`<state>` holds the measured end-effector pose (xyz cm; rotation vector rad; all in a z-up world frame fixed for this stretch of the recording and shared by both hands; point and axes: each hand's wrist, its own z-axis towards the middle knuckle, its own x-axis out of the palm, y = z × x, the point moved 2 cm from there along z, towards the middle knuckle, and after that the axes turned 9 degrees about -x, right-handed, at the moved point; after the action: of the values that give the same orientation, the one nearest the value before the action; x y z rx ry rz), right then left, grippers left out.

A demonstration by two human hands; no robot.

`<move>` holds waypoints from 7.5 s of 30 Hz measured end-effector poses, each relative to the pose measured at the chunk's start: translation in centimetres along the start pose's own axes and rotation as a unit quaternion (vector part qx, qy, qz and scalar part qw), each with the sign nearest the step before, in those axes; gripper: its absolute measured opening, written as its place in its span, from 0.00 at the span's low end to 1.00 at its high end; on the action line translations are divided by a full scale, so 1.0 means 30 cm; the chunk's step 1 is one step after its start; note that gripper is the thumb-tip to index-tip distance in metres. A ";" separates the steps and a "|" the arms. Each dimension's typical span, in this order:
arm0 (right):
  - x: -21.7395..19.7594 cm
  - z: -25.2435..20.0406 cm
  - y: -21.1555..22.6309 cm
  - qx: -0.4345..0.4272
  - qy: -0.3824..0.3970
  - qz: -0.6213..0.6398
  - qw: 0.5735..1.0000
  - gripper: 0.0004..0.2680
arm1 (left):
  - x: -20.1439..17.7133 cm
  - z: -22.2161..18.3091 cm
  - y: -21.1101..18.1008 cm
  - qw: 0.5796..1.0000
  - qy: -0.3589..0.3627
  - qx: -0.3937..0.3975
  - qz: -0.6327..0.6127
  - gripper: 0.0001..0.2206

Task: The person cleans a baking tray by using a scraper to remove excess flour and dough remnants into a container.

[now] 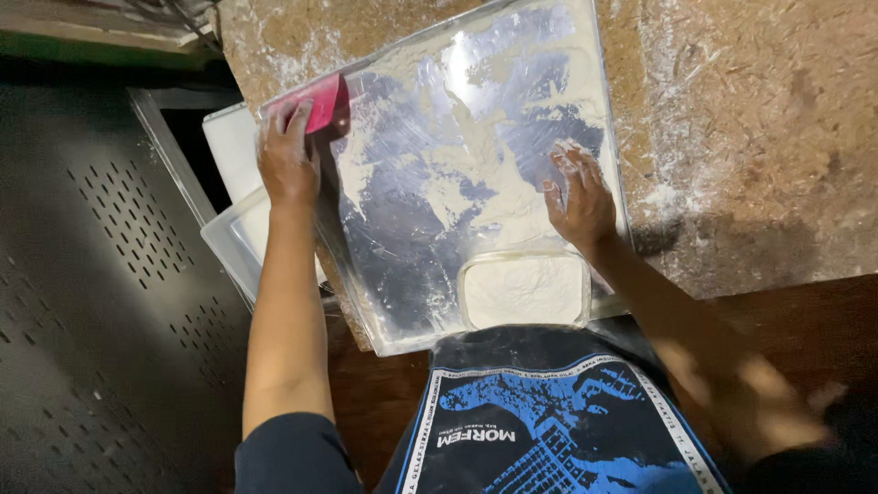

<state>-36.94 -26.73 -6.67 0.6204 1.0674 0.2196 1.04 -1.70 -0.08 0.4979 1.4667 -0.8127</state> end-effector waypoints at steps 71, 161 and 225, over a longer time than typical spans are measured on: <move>0.051 -0.041 -0.050 0.015 -0.014 -0.011 1.000 0.11 | 0.366 0.319 -1.147 0.860 0.059 -0.236 -0.448 0.08; -0.354 0.101 0.193 0.189 0.112 0.224 0.949 0.15 | 0.194 -0.939 -0.584 0.923 0.373 -0.023 -0.091 0.07; -0.778 -0.300 0.124 0.353 -0.129 0.209 0.903 0.16 | 0.398 -0.603 -1.250 0.864 0.413 0.254 -0.137 0.08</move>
<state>-55.51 -31.06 9.93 1.4991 0.7260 0.1086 -39.73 -14.83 -6.47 1.1580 2.1417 -1.3234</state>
